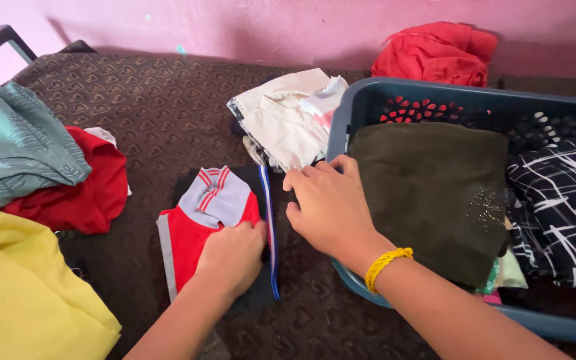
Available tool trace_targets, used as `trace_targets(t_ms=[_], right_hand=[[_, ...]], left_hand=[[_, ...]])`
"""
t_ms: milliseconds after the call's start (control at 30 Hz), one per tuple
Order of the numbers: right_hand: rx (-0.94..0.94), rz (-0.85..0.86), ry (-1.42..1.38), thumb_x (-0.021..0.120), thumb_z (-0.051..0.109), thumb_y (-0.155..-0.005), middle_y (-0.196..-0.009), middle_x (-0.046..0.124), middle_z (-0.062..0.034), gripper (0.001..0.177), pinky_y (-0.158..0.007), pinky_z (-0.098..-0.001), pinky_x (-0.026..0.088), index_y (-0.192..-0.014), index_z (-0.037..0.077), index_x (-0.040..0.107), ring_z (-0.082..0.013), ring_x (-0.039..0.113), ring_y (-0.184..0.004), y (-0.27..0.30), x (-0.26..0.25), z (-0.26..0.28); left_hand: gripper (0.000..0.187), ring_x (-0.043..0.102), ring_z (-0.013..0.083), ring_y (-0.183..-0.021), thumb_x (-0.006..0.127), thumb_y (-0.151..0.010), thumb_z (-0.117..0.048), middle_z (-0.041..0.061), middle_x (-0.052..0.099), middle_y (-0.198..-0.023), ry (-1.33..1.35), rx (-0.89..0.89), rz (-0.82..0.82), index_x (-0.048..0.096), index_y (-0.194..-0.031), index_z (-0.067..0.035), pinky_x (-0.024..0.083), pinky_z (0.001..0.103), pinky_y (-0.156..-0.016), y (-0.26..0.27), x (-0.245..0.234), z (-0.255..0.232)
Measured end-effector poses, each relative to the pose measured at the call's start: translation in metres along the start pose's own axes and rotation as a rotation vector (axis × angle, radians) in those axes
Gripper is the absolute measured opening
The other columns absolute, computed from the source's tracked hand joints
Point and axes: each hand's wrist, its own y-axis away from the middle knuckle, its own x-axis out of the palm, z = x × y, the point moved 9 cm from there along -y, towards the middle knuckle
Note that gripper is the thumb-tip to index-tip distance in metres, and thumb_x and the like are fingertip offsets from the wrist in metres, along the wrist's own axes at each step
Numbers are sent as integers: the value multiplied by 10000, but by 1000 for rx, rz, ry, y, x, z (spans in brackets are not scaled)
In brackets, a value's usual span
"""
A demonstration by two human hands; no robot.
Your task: The person sorts various items of clothing from a pile on a bed into a plastic laundry basket, handling items one by one including shirts, pants, and patterned garments.
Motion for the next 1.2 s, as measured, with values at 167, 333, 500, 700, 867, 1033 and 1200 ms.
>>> trace_targets(t_ms=[167, 333, 500, 700, 867, 1033, 1200], right_hand=[[-63, -40, -88, 728, 247, -768, -910, 717, -108, 254, -1029, -480, 370, -964, 93, 678, -294, 662, -1022, 6, -5, 6], [382, 78, -554, 677, 417, -844, -1004, 746, -60, 364, -1019, -462, 423, -1069, 133, 718, -235, 677, -1067, -5, -4, -15], [1254, 217, -1724, 553, 586, -968, -1002, 691, -131, 487, -891, -457, 519, -1133, 135, 638, -290, 649, -957, 18, 24, -32], [926, 250, -1521, 712, 97, -818, -922, 684, -136, 412, -719, -433, 551, -1157, -108, 597, -274, 676, -849, 28, 15, -90], [762, -47, -1601, 558, -97, -736, -1123, 709, -172, 830, -816, -403, 570, -1525, 143, 465, -269, 676, -948, 15, -47, -115], [635, -153, -1661, 506, -139, -745, -1358, 644, -107, 873, -973, -416, 576, -1546, 194, 404, -250, 677, -1180, 7, -124, -134], [462, -236, -1730, 499, -140, -848, -1472, 597, -107, 780, -1125, -437, 510, -1569, 138, 396, -251, 618, -1326, 50, -139, -173]], left_hand=[[537, 725, 372, -806, 635, -794, -66, 136, 712, -970, 65, -206, -233, 560, -1313, -178, 576, 518, -667, 18, -81, 15], [359, 729, 373, -776, 604, -886, -114, 130, 734, -903, 16, -239, -412, 572, -1240, -167, 572, 509, -651, 28, -171, 3], [515, 733, 345, -717, 667, -743, -218, 132, 723, -878, 3, -24, -614, 550, -1215, -46, 562, 484, -533, 33, -217, -73], [274, 721, 276, -792, 676, -834, -165, 101, 683, -879, -119, 498, -683, 549, -1049, -54, 557, 411, -565, 50, -219, -167], [702, 645, 358, -1014, 749, -814, -405, 183, 659, -1112, 281, 585, -745, 520, -1302, 44, 514, 477, -868, 56, -245, -173], [785, 472, 422, -1345, 731, -871, -399, 226, 496, -1467, 304, 527, -947, 437, -1446, 49, 368, 516, -1158, 52, -259, -181], [714, 437, 393, -1392, 713, -922, -371, 203, 476, -1523, 365, 416, -842, 467, -1477, 4, 340, 514, -1196, 6, -228, -189]])
